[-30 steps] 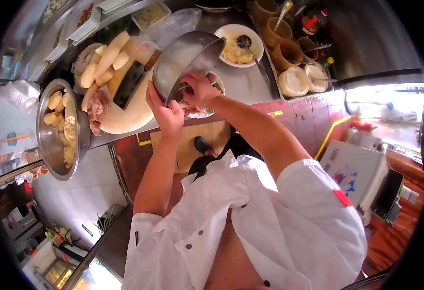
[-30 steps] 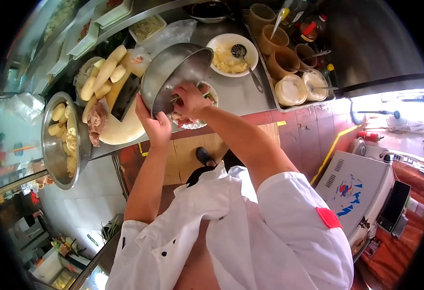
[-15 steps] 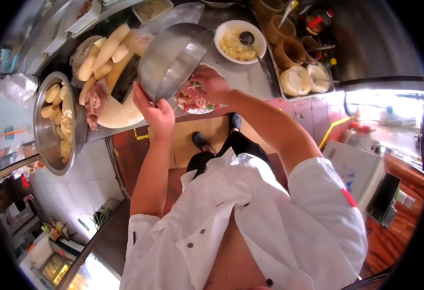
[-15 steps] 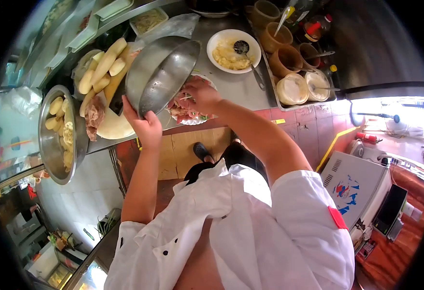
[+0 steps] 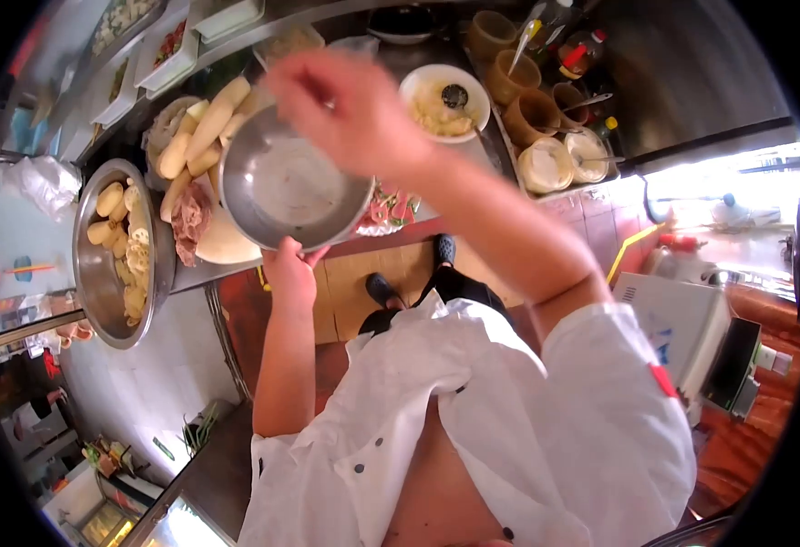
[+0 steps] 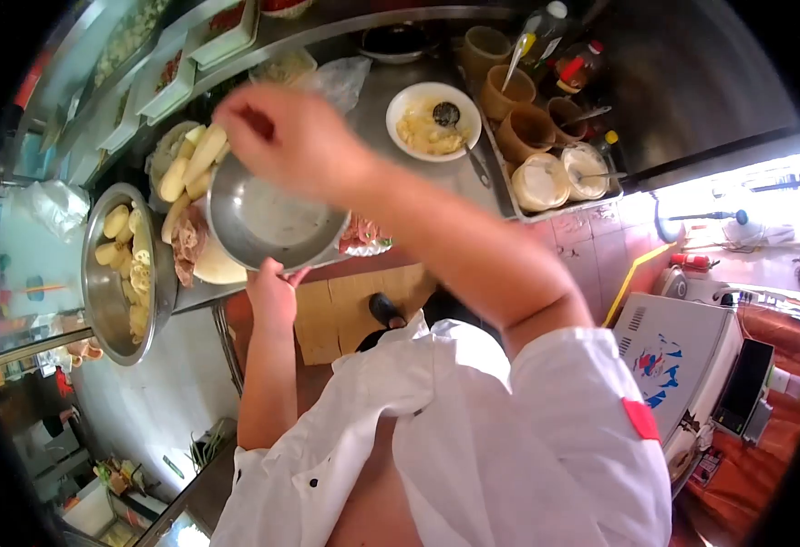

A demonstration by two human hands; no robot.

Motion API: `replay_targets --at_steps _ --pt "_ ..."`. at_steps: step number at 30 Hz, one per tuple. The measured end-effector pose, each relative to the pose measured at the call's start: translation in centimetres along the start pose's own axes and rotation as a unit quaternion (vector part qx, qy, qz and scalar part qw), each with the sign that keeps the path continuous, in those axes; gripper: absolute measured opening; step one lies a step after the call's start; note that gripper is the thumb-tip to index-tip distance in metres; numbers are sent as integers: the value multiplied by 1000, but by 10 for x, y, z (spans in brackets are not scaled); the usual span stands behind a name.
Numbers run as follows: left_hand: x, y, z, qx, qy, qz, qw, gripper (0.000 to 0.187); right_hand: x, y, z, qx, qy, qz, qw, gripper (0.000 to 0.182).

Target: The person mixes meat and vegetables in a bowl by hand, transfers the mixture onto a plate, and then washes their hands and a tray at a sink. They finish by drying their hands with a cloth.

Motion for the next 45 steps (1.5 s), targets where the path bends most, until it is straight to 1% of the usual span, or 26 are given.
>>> replay_targets --at_steps 1,2,3,4,5,7,8,10,12,14,15,16,18,20,24,26,28,31,34,35,36,37,39,41,44,45 --pt "2 -7 7 3 13 13 1000 63 16 -13 -24 43 -57 28 997 21" --pt "3 -16 14 10 12 45 999 63 44 -24 -74 86 -115 53 988 23" --pt "1 -20 27 8 21 59 998 63 86 -48 -152 262 -114 243 927 25" --pt "0 -26 34 6 28 75 997 63 109 -40 -183 235 -126 247 931 28" --pt "4 -36 32 3 26 90 996 63 119 -27 -192 210 -137 248 936 33" --pt "5 -61 28 25 32 135 990 59 93 15 -165 154 -178 158 959 30" --pt "0 -69 32 27 55 144 988 60 88 36 -147 119 -206 111 965 29" --pt "-25 -90 42 29 94 163 982 63 79 82 -126 -34 -293 32 955 29" --pt "-59 -119 45 53 120 165 978 58 76 134 -106 -188 -297 -26 936 32" --pt "-72 -169 13 35 93 167 981 54 84 188 -86 -277 -287 -145 906 34" --pt "-71 -202 -12 10 82 200 976 36 93 215 -83 -319 -268 -182 891 34" --pt "-81 -233 -29 5 83 193 978 37 105 242 -84 -360 -250 -217 872 34" --pt "-114 -302 -49 -26 51 205 977 37 128 290 -97 -394 -216 -204 870 32" --pt "-161 -380 -51 -44 72 237 968 39 142 322 -90 -376 -230 -235 866 33" --pt "-198 -527 -78 -21 77 258 963 42 153 372 -81 -361 -232 -250 868 34" --pt "-231 -573 -77 9 70 290 955 40 150 391 -86 -367 -227 -238 870 34" --pt "-257 -591 -72 8 53 247 968 38 146 405 -93 -365 -228 -233 872 33" --pt "-245 -565 -72 -33 20 169 985 33 138 415 -109 -360 -250 -195 878 34" --pt "-237 -480 -49 -172 -118 213 954 28 130 404 -124 -343 -294 -180 874 34" --pt "-220 -438 -50 -285 -157 185 927 18 128 397 -130 -344 -304 -168 873 34" --pt "-211 -393 -50 -384 -240 174 874 16 127 389 -134 -344 -314 -157 871 33" --pt "-207 -347 -45 -475 -320 164 803 15 126 378 -139 -342 -328 -144 869 31" --pt "-217 -251 -22 -627 -310 180 692 12 133 352 -157 -309 -389 -131 858 29" --pt "-211 -179 -10 -712 -274 184 620 17 137 317 -170 -252 -449 -120 849 25" --pt "-202 -144 9 -705 -298 223 604 25 140 249 -184 -166 -478 -31 862 23" --pt "-204 -144 17 -707 -304 235 594 29 144 229 -189 -143 -481 -17 865 24"
Point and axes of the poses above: each hand's wrist, its own x-axis away from the middle knuckle, its own y-axis out of the back of the hand, z = x × y, the point moved 7 cm from there along -x, towards the middle knuckle, and after that the axes turned 9 degrees about -x, right-handed, at the moved point
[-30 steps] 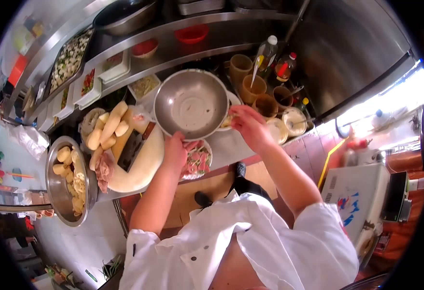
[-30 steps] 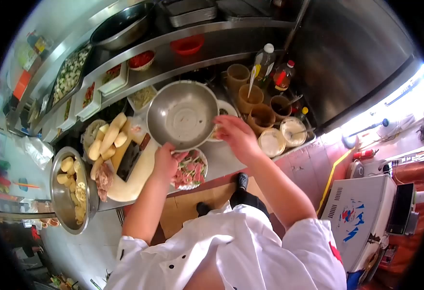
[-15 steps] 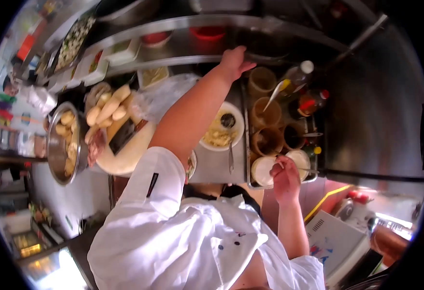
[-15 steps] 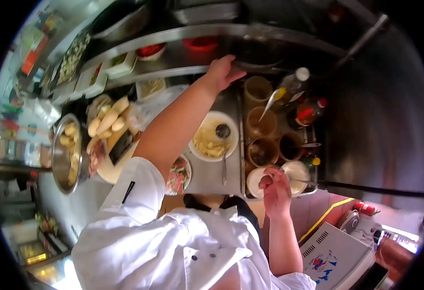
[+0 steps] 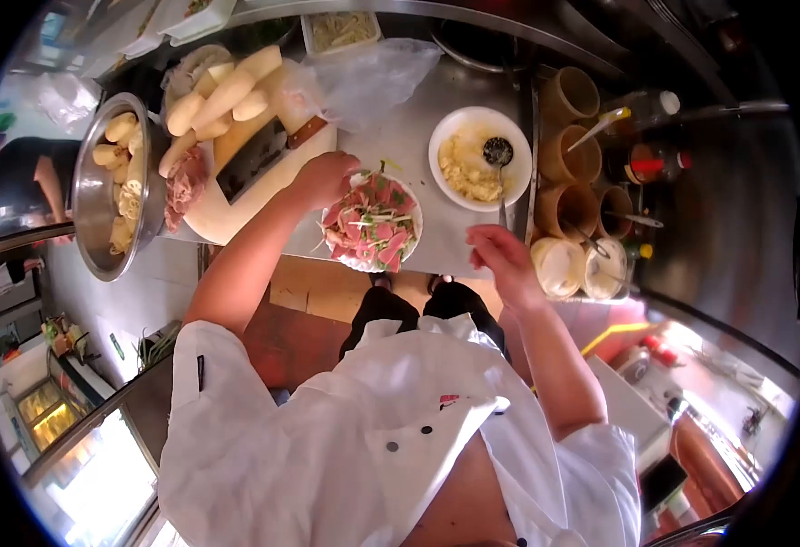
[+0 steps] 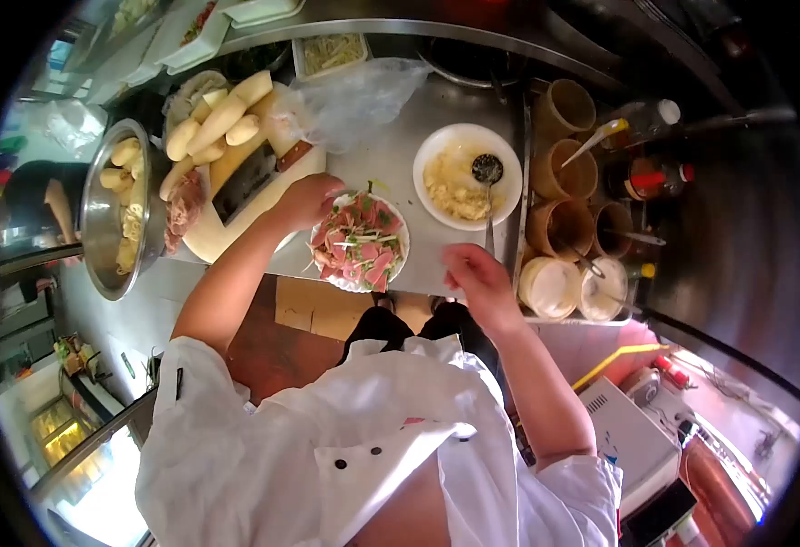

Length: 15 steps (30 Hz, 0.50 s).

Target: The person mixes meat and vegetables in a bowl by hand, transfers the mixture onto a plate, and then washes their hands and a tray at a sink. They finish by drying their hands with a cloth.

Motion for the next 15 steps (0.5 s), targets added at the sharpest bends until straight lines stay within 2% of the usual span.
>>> replay_targets --at_steps 4,7,9,10,13,15 --pt "-25 -27 5 47 -36 -55 997 25 -28 -52 -40 94 -3 -13 996 26" --pt "-63 -54 22 55 -8 -48 997 26 -30 -90 -42 93 -6 -15 996 27" --pt "-82 -56 24 -17 59 62 996 29 -20 -114 -38 63 3 10 998 27" --pt "-87 -54 21 -54 90 117 988 31 -17 -114 -48 67 2 -12 998 24" --pt "-92 -45 3 -67 158 116 978 35 -4 -100 -67 109 2 -67 992 22" --pt "-98 -57 -4 -67 164 140 974 35 5 -87 -77 75 14 -87 993 22"
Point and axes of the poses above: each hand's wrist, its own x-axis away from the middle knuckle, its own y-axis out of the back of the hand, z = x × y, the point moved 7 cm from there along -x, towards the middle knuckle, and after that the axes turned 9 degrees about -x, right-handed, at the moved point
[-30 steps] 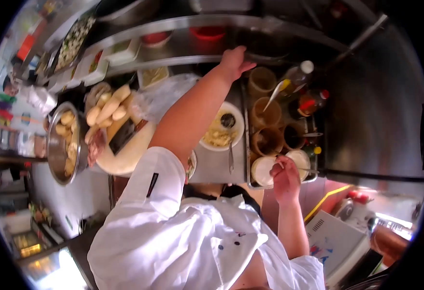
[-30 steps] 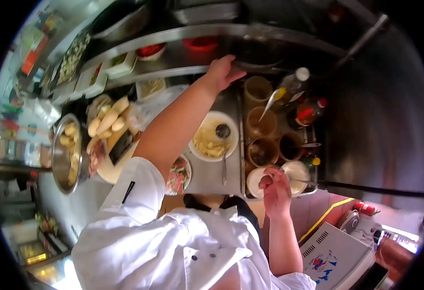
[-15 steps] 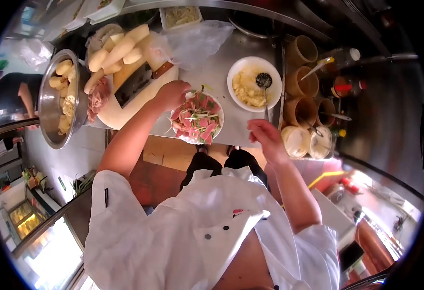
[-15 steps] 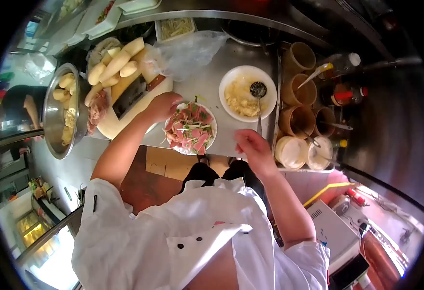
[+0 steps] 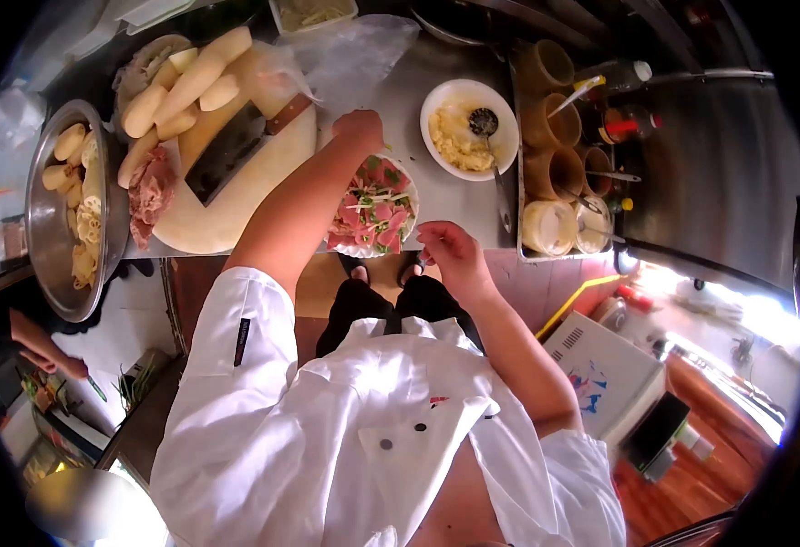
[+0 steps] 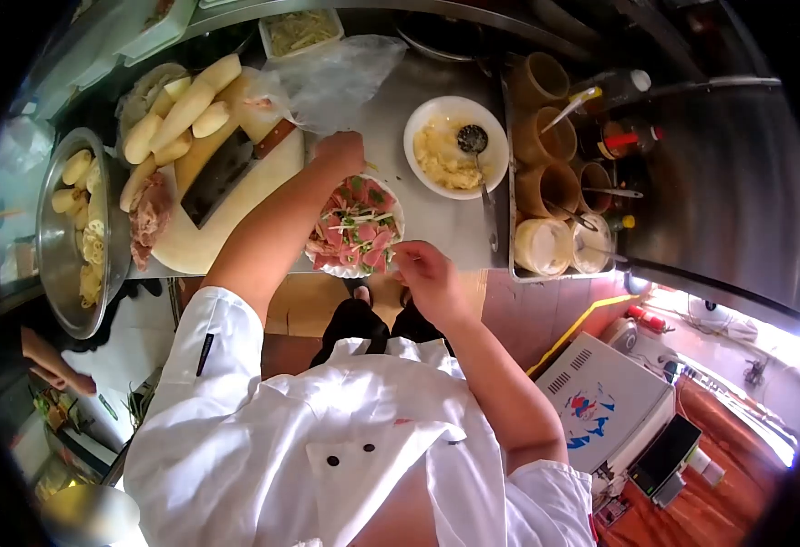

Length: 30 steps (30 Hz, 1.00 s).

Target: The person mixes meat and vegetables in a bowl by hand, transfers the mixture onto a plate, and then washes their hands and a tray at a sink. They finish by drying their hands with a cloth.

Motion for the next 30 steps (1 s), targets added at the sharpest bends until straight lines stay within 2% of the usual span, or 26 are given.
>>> replay_targets --at_steps 4,10,13,15,17,19,21,25,28,30 --pt "-11 -11 -12 -7 -23 -8 1000 34 20 26 -8 -44 -6 -55 998 21" --pt "-5 11 -7 -8 -55 -124 991 21 36 57 -25 -74 -7 -94 993 21" --pt "40 45 -1 90 -106 -133 981 23 36 64 -30 -87 -4 -87 992 21" --pt "74 36 18 151 -111 -136 973 30 33 69 -32 -93 -8 -82 992 21" --pt "111 23 20 145 -147 -20 978 29 25 72 -34 -99 -16 -78 992 21" --pt "118 18 44 180 -106 -41 977 23 17 71 -32 -89 -20 -70 993 22" --pt "115 22 58 190 -66 -61 978 18 9 68 -32 -80 -28 -65 994 22" --pt "69 7 48 132 -187 -132 964 19 -7 57 -35 -66 -34 -52 996 23" --pt "44 -5 36 114 -228 -72 964 21 -15 52 -33 -43 -37 -53 997 23" --pt "40 -8 31 87 -253 -70 961 20 -15 53 -34 -32 -46 -59 997 24"
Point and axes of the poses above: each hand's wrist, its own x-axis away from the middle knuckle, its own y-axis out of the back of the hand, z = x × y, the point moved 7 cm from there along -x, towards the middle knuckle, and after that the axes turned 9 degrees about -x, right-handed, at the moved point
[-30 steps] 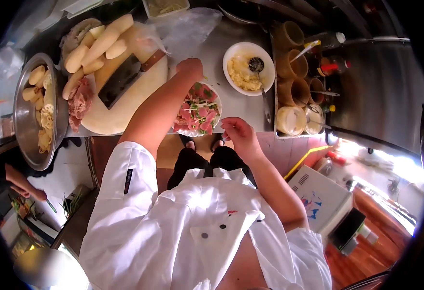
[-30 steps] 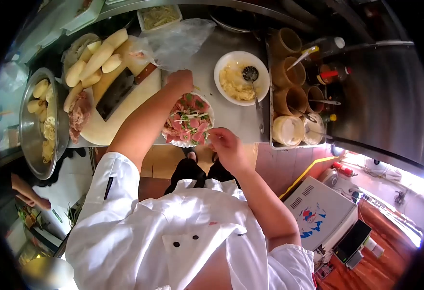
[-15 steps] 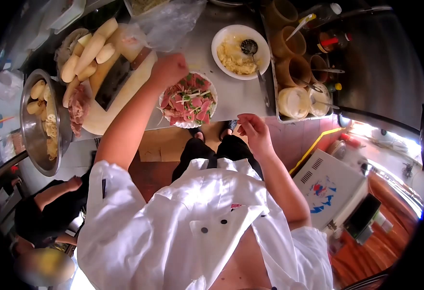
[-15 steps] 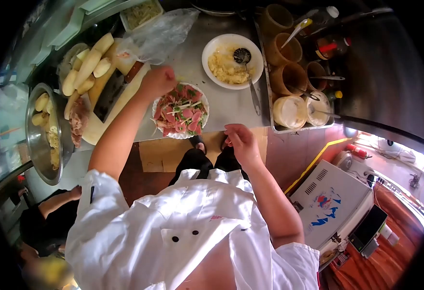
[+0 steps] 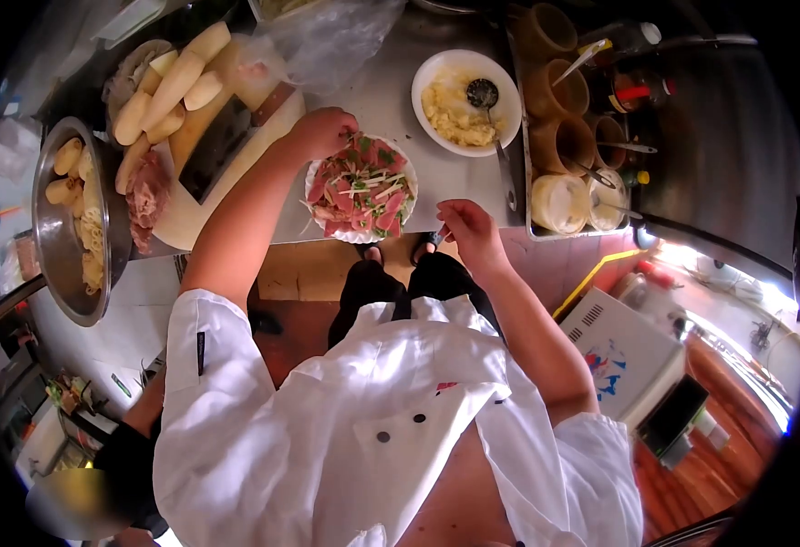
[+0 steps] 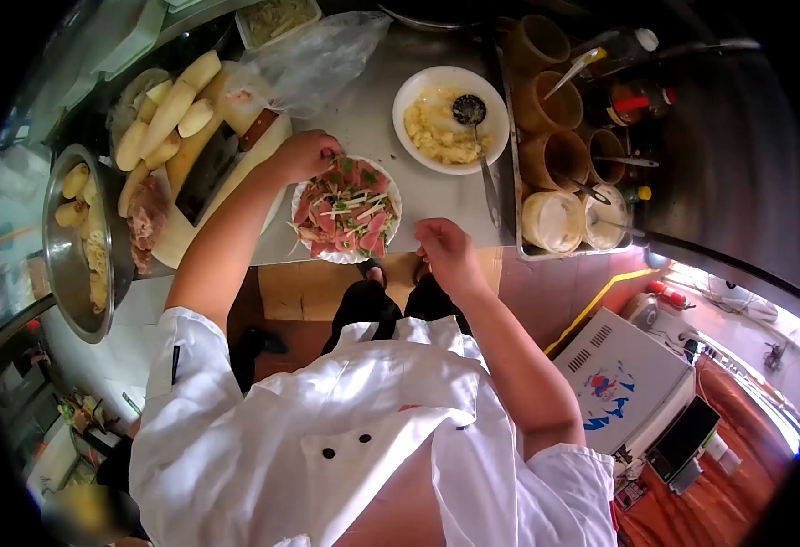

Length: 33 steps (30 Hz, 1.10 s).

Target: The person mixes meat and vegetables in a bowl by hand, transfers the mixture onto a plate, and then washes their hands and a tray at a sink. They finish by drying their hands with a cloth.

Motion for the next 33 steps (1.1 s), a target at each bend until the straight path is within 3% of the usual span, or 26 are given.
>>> replay_targets --at_steps 7,10,13,16,25,29,33 --pt "8 -2 -5 -84 -41 -24 995 15 1 10 -18 -28 -4 -12 1000 26" --pt "16 -9 -6 -178 -62 20 982 14 1 11 -18 -13 -5 -13 1000 26" --pt "18 0 -6 -186 -32 2 982 12 -6 10 -17 14 -2 -6 1000 26" --pt "8 9 -8 1 6 -49 999 13 -10 5 -13 26 -15 -13 999 27" --pt "3 16 -32 -2 -90 -22 996 17 -8 -4 -21 13 -26 -7 1000 29" --pt "18 40 -43 116 -25 29 992 18 -4 -3 -24 -14 -26 -15 999 28" --pt "37 39 -45 336 99 52 935 20 -6 2 -30 -20 -22 -8 1000 29"
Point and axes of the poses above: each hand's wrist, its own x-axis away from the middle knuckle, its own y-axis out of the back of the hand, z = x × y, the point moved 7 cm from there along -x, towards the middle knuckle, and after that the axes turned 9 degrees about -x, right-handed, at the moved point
